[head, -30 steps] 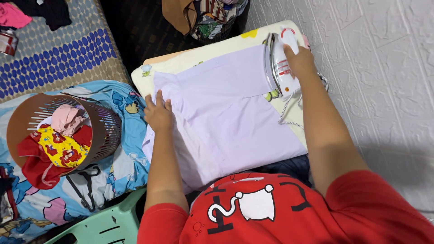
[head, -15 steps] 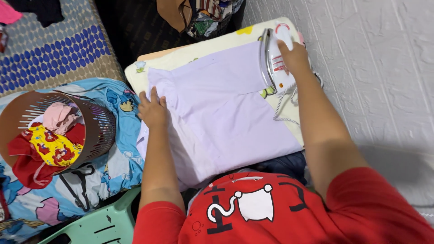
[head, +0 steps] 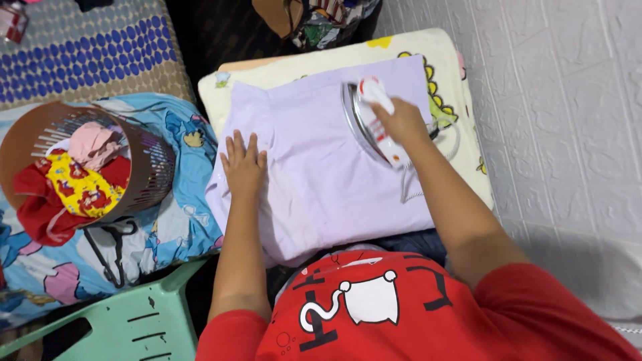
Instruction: The person plugs in an iron and irons a light purple shirt on a small ironing board. They smooth the fabric, move the iron across the shirt, and flip it to iron the other side.
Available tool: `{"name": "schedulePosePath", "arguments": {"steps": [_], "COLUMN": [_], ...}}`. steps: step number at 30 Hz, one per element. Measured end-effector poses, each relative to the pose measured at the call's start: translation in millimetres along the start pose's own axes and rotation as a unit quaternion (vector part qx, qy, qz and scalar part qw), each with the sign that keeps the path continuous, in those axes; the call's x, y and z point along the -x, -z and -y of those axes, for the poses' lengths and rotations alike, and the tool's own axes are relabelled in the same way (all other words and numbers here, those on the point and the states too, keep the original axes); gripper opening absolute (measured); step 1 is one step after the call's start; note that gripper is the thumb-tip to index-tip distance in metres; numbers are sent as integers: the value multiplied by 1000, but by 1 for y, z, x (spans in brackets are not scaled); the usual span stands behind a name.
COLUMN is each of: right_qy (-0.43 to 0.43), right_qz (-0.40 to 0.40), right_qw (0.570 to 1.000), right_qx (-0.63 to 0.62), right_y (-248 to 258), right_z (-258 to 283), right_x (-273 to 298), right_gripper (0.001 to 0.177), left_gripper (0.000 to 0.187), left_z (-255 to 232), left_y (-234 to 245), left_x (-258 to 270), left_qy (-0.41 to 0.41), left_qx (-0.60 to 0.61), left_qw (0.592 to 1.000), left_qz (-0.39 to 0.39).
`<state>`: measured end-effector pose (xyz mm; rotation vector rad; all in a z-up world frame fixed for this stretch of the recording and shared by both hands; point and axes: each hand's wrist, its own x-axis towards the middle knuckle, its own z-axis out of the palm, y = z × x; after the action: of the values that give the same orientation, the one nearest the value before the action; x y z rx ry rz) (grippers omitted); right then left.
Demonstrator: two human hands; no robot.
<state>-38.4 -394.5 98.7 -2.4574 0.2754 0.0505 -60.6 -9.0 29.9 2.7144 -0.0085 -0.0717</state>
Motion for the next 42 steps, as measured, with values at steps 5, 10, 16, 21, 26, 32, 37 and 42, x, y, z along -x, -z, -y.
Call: {"name": "schedulePosePath", "arguments": {"steps": [5,10,16,21,26,32,37,42], "right_qy": [-91,-90,-140,-68,-70,-34,-23,-78], "right_qz": [49,134,78,36,48,80,-43,-91], "right_qw": [990,981,987,996,994,996,994,988], "right_qx": [-100,-108,-18,-41,-69,22,96,94], "right_y": [4,19,20,0,-4,22,47,64], "right_z": [51,43,29,43,59,26,-35,-79], "right_x": [-56,-22,23,-34,-68,-23,-10,-61], "right_gripper": [50,56,54,56,55,51,60,65], "left_gripper": [57,58,59,59,59,60,60,60], "left_z": [-6,5,10,4,3,6,13,9], "left_y": [3,-5,-15,-13,-13,-16,-23,-20], "left_x": [1,-2,-3,-5,-3,-6,-8,-6], "left_qy": [6,9,8,19,22,22,18,20], "left_qx": [-11,-7,-29,-43,-53,-48,-48,-43], "left_qw": [1000,1000,999,998,998,998,998,998], "left_qz": [14,22,24,36,40,42,41,41]}}
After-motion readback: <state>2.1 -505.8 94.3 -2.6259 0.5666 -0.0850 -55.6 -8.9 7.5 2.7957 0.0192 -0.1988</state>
